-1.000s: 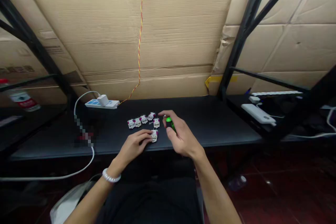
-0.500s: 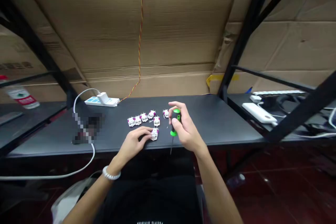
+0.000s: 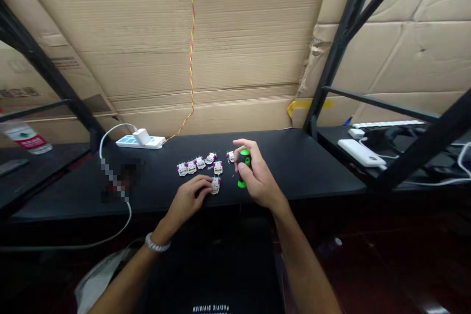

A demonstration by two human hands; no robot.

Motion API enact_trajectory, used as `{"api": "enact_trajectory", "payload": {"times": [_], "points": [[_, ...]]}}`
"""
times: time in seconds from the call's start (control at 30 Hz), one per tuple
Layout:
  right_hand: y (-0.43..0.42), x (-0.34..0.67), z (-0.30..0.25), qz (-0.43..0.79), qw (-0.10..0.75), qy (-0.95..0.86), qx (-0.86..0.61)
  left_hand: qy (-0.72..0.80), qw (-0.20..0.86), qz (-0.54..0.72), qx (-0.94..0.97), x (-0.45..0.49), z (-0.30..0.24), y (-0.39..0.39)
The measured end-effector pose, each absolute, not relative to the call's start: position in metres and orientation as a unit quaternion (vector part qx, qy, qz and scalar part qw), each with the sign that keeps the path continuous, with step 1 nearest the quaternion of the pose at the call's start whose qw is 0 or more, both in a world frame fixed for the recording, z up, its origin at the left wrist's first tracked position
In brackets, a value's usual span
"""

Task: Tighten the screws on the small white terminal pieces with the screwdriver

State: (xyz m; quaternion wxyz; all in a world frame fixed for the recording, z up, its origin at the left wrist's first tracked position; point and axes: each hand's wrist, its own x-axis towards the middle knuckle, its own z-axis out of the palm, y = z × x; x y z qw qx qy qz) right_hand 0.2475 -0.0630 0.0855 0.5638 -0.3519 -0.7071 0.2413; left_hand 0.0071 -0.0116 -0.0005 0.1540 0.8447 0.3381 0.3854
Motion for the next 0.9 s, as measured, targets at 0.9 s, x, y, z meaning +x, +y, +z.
{"api": "enact_trajectory", "payload": {"times": [0.9], "points": [[-0.042, 0.225, 0.072, 0.224, 0.687, -0.588, -0.363, 0.329, 0.166, 0.358, 0.858, 0.005, 0.002, -0.016]]}}
